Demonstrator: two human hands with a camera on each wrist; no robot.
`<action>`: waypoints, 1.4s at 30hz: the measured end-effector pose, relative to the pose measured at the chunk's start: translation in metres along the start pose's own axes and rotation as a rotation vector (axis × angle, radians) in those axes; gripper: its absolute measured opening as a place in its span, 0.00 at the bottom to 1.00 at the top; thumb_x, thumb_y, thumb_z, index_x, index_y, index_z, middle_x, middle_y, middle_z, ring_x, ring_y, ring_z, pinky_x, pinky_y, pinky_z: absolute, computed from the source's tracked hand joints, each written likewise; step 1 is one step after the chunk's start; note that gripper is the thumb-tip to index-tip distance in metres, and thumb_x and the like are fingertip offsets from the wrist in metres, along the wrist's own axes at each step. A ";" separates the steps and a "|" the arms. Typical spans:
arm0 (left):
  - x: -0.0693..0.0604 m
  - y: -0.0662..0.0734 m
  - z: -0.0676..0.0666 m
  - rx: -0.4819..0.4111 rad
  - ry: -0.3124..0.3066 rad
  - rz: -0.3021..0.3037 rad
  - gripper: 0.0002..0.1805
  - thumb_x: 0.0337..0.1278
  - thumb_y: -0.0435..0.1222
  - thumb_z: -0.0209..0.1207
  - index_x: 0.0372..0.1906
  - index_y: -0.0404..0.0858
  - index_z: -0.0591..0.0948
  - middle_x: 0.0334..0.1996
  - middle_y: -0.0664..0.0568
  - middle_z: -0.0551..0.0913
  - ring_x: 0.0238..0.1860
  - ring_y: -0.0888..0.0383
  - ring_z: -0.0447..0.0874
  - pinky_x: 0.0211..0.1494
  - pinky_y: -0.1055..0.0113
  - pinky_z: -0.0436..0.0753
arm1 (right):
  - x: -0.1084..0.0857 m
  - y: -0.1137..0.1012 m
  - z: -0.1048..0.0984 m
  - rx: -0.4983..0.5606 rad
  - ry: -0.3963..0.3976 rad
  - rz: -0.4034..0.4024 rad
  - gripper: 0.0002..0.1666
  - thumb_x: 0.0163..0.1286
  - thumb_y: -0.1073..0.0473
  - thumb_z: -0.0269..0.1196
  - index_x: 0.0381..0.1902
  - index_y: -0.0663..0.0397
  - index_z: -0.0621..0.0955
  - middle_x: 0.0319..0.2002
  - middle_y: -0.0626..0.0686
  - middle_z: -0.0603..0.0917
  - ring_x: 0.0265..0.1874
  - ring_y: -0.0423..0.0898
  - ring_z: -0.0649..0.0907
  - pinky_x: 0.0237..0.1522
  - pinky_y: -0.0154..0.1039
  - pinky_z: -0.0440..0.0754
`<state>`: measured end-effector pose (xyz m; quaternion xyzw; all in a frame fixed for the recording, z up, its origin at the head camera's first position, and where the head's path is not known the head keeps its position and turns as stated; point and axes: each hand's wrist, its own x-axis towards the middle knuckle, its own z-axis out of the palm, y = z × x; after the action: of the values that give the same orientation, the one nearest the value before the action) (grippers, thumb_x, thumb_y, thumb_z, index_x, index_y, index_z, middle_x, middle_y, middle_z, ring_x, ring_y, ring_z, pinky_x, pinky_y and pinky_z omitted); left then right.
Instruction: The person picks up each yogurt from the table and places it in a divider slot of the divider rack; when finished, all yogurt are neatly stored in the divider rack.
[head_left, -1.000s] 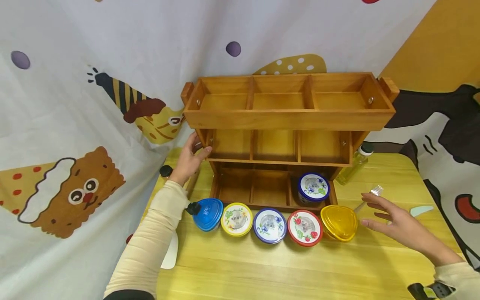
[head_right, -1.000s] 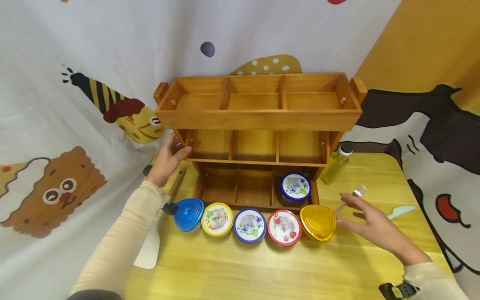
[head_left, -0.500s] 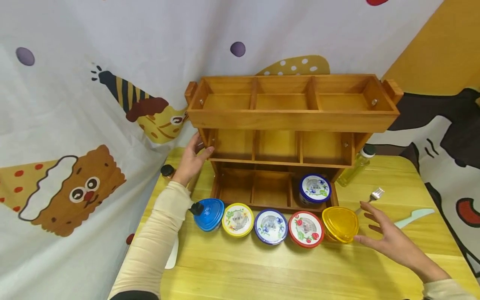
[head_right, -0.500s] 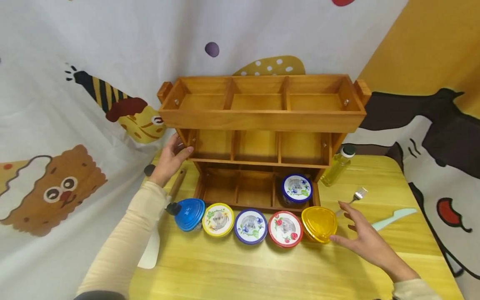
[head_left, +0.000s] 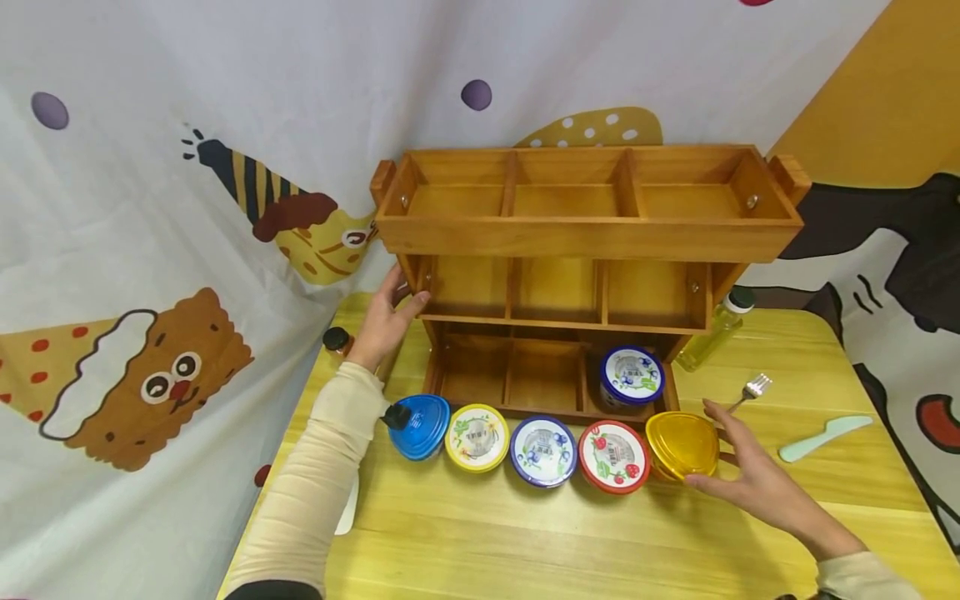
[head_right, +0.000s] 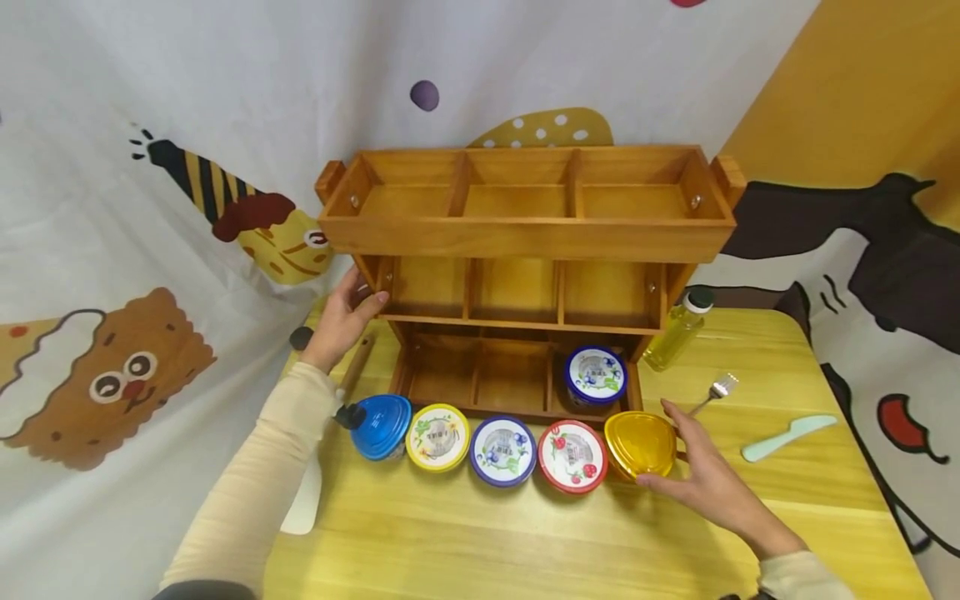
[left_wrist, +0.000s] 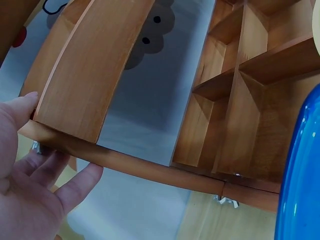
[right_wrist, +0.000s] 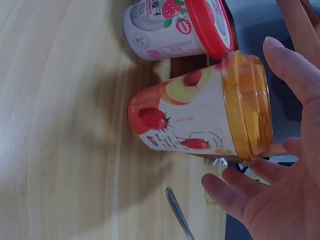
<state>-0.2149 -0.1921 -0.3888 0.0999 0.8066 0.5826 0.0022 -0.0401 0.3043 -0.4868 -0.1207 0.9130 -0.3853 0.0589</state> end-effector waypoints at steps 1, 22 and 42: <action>0.000 0.000 0.000 -0.002 0.000 0.004 0.36 0.70 0.33 0.55 0.78 0.42 0.55 0.70 0.37 0.66 0.71 0.39 0.65 0.70 0.46 0.70 | 0.000 -0.001 0.001 -0.010 0.001 -0.001 0.64 0.57 0.54 0.75 0.79 0.58 0.47 0.72 0.72 0.56 0.61 0.68 0.65 0.52 0.25 0.77; -0.002 0.000 -0.001 -0.022 -0.006 -0.017 0.37 0.70 0.34 0.55 0.79 0.44 0.53 0.71 0.38 0.65 0.72 0.40 0.63 0.69 0.45 0.71 | 0.009 0.003 0.012 -0.027 -0.002 0.041 0.66 0.54 0.53 0.77 0.76 0.67 0.48 0.67 0.75 0.60 0.60 0.71 0.69 0.53 0.71 0.74; 0.000 0.000 -0.001 -0.010 -0.011 -0.025 0.38 0.71 0.34 0.55 0.79 0.46 0.52 0.72 0.40 0.64 0.73 0.41 0.63 0.69 0.46 0.71 | 0.008 0.005 0.013 -0.044 0.016 0.090 0.60 0.53 0.50 0.78 0.73 0.64 0.57 0.64 0.71 0.65 0.55 0.64 0.74 0.48 0.43 0.82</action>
<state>-0.2148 -0.1933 -0.3888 0.0930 0.8049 0.5859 0.0141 -0.0460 0.2961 -0.4997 -0.0776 0.9262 -0.3631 0.0661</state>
